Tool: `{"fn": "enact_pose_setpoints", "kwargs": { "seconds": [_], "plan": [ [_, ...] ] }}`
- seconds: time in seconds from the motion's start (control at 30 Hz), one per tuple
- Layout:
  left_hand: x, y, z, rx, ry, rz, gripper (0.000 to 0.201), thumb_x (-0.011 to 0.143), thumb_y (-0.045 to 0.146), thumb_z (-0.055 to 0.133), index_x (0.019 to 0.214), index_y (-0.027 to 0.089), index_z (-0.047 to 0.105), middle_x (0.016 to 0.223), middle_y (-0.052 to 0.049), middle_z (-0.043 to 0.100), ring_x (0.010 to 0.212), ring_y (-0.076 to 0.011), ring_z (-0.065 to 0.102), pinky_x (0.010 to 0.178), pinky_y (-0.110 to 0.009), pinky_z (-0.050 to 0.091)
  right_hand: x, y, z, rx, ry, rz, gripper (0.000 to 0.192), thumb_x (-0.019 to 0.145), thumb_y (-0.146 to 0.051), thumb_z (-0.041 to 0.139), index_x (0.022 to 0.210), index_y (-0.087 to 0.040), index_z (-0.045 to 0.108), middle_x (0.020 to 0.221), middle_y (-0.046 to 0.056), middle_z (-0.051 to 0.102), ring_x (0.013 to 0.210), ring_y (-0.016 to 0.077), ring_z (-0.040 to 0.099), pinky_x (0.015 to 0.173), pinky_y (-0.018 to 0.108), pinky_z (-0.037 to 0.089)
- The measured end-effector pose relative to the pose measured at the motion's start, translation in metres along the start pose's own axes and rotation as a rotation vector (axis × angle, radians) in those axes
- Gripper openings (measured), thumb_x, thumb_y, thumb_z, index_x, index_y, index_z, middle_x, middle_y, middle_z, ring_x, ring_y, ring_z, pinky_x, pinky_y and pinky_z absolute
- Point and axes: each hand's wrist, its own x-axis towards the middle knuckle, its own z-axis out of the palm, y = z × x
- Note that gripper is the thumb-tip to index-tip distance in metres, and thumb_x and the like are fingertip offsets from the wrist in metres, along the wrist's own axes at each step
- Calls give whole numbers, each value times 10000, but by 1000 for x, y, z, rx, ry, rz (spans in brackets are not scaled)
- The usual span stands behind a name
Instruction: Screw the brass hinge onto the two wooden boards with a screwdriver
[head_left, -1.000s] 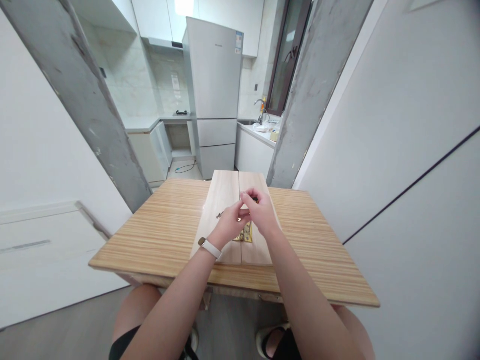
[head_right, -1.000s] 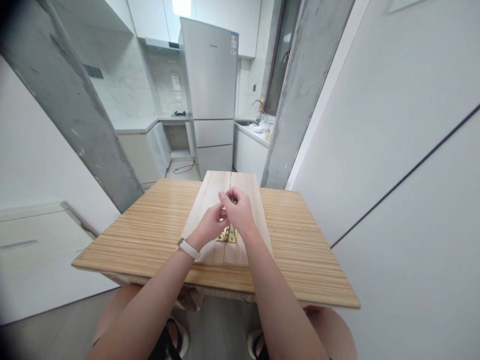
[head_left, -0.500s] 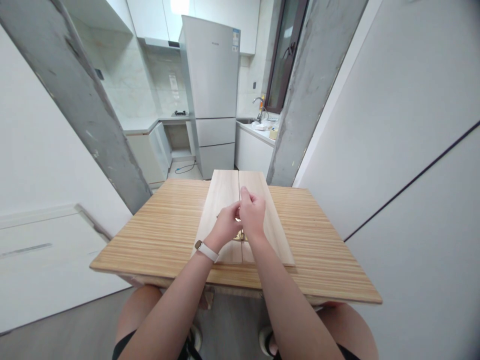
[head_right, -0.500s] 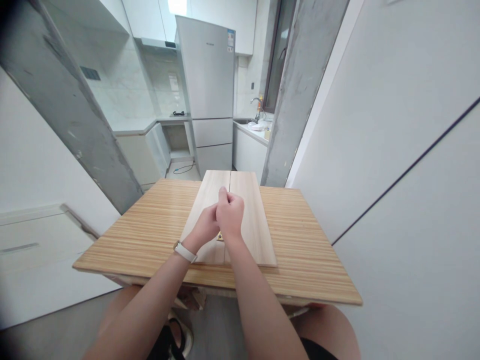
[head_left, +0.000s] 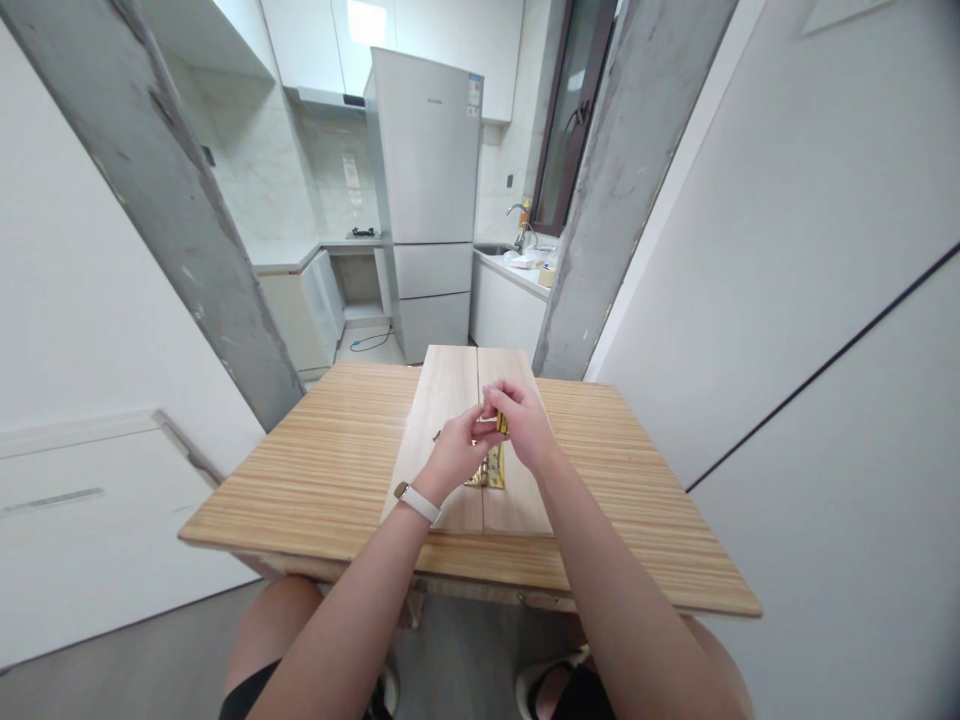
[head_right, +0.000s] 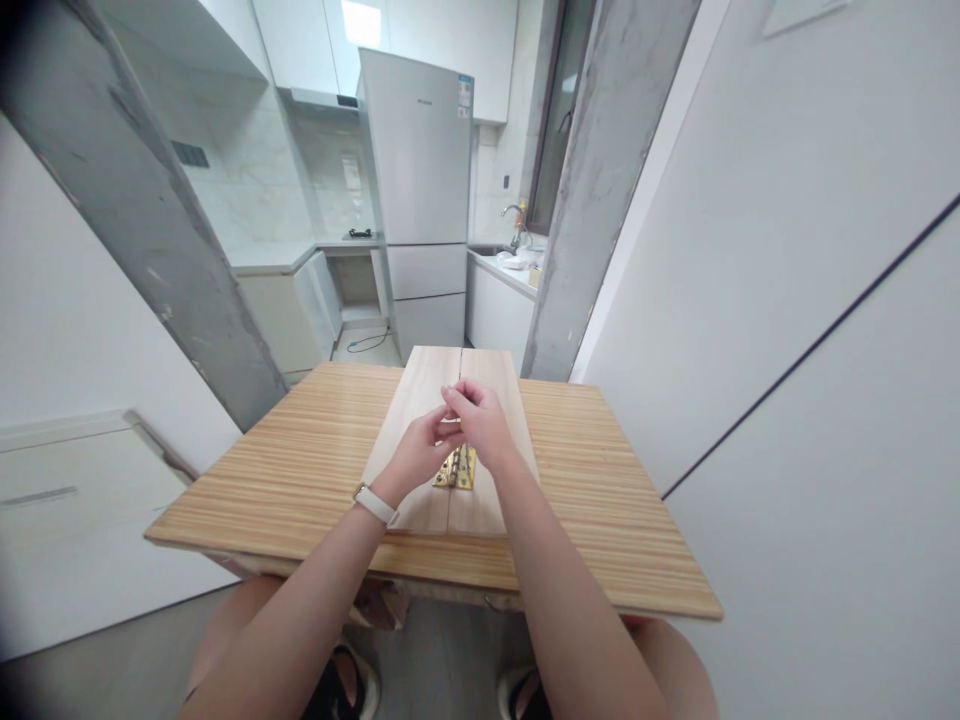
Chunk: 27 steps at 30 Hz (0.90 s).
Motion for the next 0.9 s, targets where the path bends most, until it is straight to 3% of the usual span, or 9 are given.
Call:
{"fn": "enact_pose_setpoints", "kwargs": {
  "seconds": [0.13, 0.2, 0.27, 0.37, 0.57, 0.63, 0.77, 0.83, 0.9],
  "plan": [
    [-5, 5, -1, 222, 69, 35, 252, 839, 99, 630, 1059, 130, 749, 904, -81, 788, 794, -188, 715, 725, -261, 540, -29, -6, 33, -267, 379, -143, 220, 881, -402, 679, 966, -222, 586, 909, 24, 617, 824, 197, 563, 761, 328, 451],
    [-8, 8, -3, 339, 64, 49, 173, 851, 106, 613, 927, 124, 768, 832, -75, 777, 739, -175, 683, 690, -254, 512, -40, -9, 51, -336, 510, -142, 201, 889, -373, 656, 983, -221, 564, 964, 45, 617, 891, 216, 566, 821, 352, 450],
    [-10, 9, -5, 401, 57, 46, 159, 871, 125, 607, 860, 122, 765, 773, -68, 764, 710, -174, 663, 679, -259, 499, -45, -9, 65, -343, 598, -149, 174, 893, -349, 643, 948, -222, 538, 954, 43, 603, 901, 214, 558, 840, 354, 443],
    [-12, 12, -8, 409, 87, 37, 164, 876, 124, 600, 889, 121, 763, 797, -68, 770, 724, -181, 662, 670, -262, 495, -42, -6, 72, -267, 611, -134, 229, 929, -366, 599, 798, -233, 466, 755, -19, 511, 726, 171, 502, 712, 314, 421],
    [-10, 13, -9, 243, 87, 43, 272, 748, 42, 672, 999, 139, 715, 898, -49, 769, 786, -164, 669, 698, -232, 518, -17, -1, 49, -173, 404, -16, 537, 944, -515, 565, 541, -238, 345, 512, -48, 308, 501, 123, 326, 495, 306, 248],
    [-8, 9, -9, 97, 48, 27, 328, 743, 64, 715, 1057, 147, 673, 957, -54, 761, 845, -171, 693, 752, -249, 544, -6, -4, 34, -126, 215, 66, 561, 912, -525, 605, 495, -236, 366, 464, -48, 321, 461, 114, 322, 475, 302, 238],
    [-3, 3, -7, -158, -84, -19, 312, 823, 169, 751, 1109, 146, 629, 1040, -97, 753, 993, -217, 729, 871, -314, 574, 16, -13, 3, 43, -368, 206, 613, 858, -517, 694, 454, -234, 330, 415, -73, 277, 425, 82, 239, 474, 287, 211],
    [-1, 3, -6, -183, -102, -17, 336, 851, 174, 732, 1168, 146, 626, 1089, -113, 754, 1042, -233, 732, 909, -334, 574, 23, -14, -8, 125, -477, 249, 628, 829, -514, 732, 469, -241, 296, 416, -85, 264, 426, 75, 199, 466, 284, 178],
    [0, 3, -3, -151, -76, -7, 373, 869, 156, 702, 1232, 154, 620, 1143, -120, 752, 1082, -244, 731, 941, -350, 572, 26, -14, -14, 167, -461, 244, 630, 832, -517, 734, 483, -243, 286, 421, -88, 262, 433, 76, 179, 462, 282, 159]
  ]
}}
